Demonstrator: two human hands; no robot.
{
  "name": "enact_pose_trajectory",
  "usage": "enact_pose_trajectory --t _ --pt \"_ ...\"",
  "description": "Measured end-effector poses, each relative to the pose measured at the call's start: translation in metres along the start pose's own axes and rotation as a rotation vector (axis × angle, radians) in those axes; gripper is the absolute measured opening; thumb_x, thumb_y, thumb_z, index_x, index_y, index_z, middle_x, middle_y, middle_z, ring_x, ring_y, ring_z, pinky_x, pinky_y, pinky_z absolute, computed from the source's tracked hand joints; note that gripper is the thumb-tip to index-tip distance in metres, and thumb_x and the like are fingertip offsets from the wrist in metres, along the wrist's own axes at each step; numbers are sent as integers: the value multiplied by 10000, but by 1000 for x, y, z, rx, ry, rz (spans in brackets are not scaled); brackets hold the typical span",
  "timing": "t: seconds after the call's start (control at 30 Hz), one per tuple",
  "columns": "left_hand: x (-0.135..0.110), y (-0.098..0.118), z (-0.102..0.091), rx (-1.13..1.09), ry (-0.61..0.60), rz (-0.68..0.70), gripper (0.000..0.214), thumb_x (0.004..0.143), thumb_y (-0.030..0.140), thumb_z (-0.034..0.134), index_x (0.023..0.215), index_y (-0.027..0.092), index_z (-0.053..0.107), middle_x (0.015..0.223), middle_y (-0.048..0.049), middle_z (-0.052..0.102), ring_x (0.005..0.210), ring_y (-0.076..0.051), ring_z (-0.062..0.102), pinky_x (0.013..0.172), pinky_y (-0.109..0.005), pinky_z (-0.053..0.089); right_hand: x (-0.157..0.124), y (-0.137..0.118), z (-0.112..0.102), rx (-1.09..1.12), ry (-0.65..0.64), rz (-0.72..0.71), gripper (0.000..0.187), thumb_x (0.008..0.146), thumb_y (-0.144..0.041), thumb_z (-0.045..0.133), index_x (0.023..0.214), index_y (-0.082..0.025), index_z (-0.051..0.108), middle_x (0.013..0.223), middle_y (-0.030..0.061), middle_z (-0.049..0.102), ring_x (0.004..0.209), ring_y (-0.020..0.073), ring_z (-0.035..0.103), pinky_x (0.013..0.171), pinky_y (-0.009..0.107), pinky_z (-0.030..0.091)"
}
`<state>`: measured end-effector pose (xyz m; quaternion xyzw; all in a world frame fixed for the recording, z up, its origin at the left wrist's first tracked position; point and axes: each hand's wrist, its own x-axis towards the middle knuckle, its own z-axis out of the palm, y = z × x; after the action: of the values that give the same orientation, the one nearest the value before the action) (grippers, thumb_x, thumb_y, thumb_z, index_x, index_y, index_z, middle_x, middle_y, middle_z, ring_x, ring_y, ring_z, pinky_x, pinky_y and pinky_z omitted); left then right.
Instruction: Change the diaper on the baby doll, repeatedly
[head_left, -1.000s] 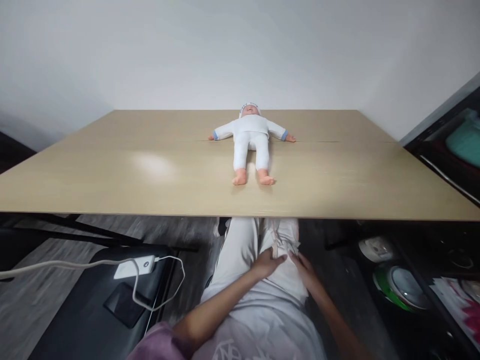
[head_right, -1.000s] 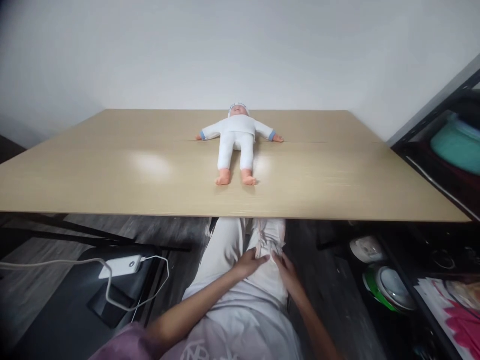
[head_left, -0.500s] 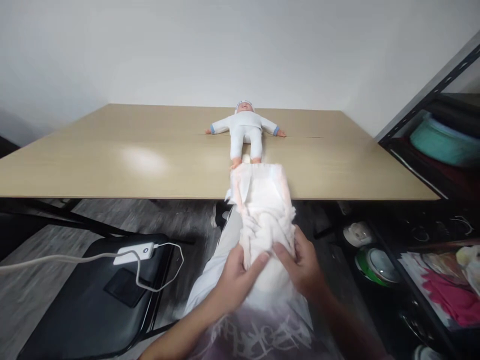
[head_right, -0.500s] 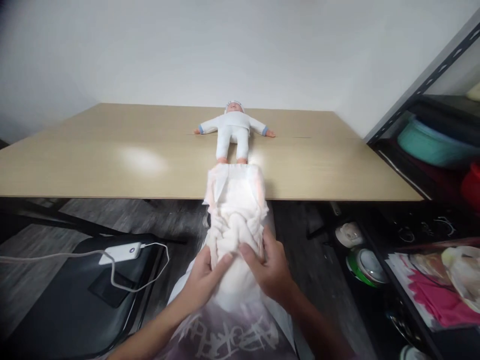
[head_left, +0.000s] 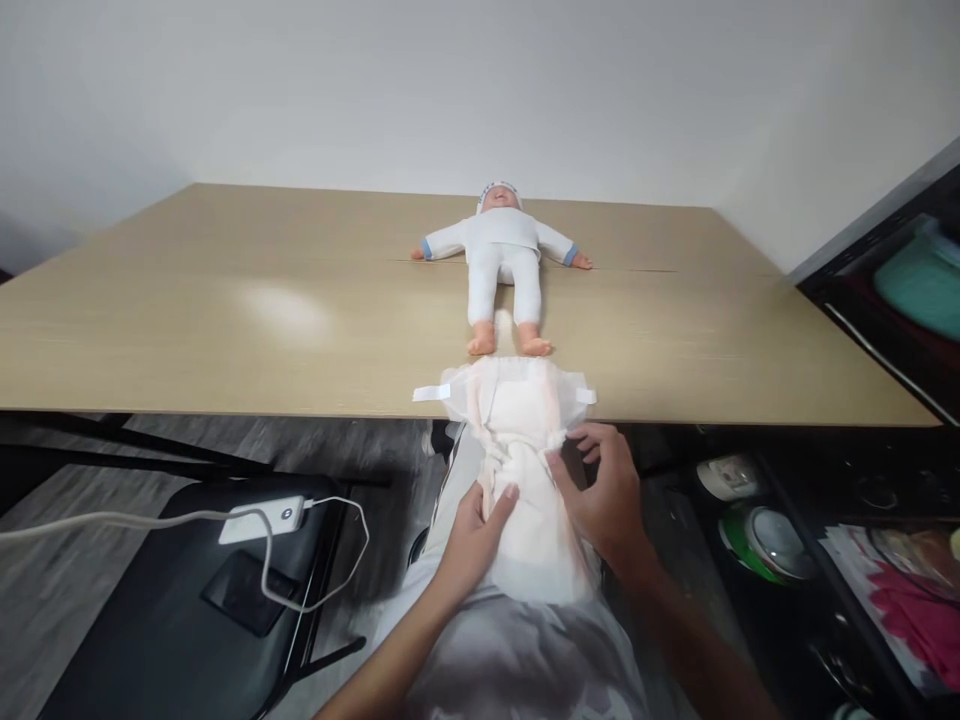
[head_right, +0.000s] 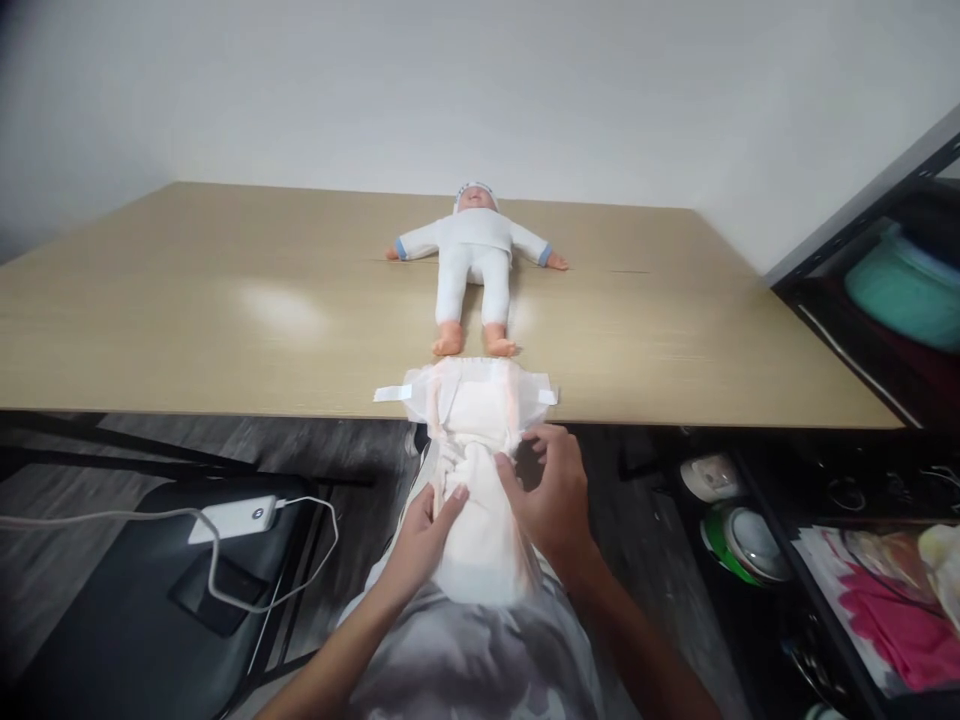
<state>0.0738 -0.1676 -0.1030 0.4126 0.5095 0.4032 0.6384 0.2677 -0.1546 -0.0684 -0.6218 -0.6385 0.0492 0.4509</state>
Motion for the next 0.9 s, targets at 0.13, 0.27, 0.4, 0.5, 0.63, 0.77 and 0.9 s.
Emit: enact_pose_trajectory --t 0.13,0.27,0.4,0.5,0.63,0.77,0.9 --pt "-4 1 -2 38 -49 15 530 987 715 729 1260 265 798 1314 -102 825 1313 -343 756 1132 -454 610 40 -8 14 -16 -204 -211 292 1107 -378 650 1386 -294 673 1361 126 756 1315 352 691 1166 573 564" --pt "-7 18 -22 409 -83 229 306 1062 554 688 1160 279 778 1148 -97 811 1143 -333 742 1045 -472 598 77 -2 43 -136 -496 -322 530 1138 -439 616 1630 -242 605 1730 143 559 1626 361 484 1360 605 394" --pt "4 59 -61 816 -151 512 167 1094 441 653 1091 284 710 1068 -77 776 990 -303 694 914 -455 561 93 8 61 -204 -610 -359 605 1148 -457 597 1714 -250 545 1827 136 441 1701 356 393 1404 621 310" --pt "40 96 -89 879 -98 670 131 1096 389 668 1187 296 656 1160 -64 763 1055 -282 709 947 -435 567 96 10 62 -199 -626 -372 624 1154 -492 577 1736 -273 519 1833 124 434 1708 345 386 1402 620 318" --pt "130 143 -100 1094 89 922 233 1063 286 636 1295 258 636 1321 -133 726 1212 -343 680 1074 -514 555 97 10 61 -194 -625 -385 641 1159 -526 564 1754 -300 491 1844 110 417 1718 336 371 1408 622 314" --pt "222 179 -79 1453 10 974 736 907 80 650 1620 212 527 1716 -216 501 1530 -440 510 1253 -624 433 98 12 64 -196 -626 -390 646 1162 -551 552 1761 -320 477 1852 90 406 1721 332 368 1410 618 318" --pt "264 192 -50 1692 -321 1046 1120 775 7 712 1793 283 338 1894 -159 262 1670 -462 372 1311 -605 364 97 15 67 -201 -625 -396 655 1164 -548 544 1765 -296 472 1852 97 404 1718 341 365 1413 628 306"
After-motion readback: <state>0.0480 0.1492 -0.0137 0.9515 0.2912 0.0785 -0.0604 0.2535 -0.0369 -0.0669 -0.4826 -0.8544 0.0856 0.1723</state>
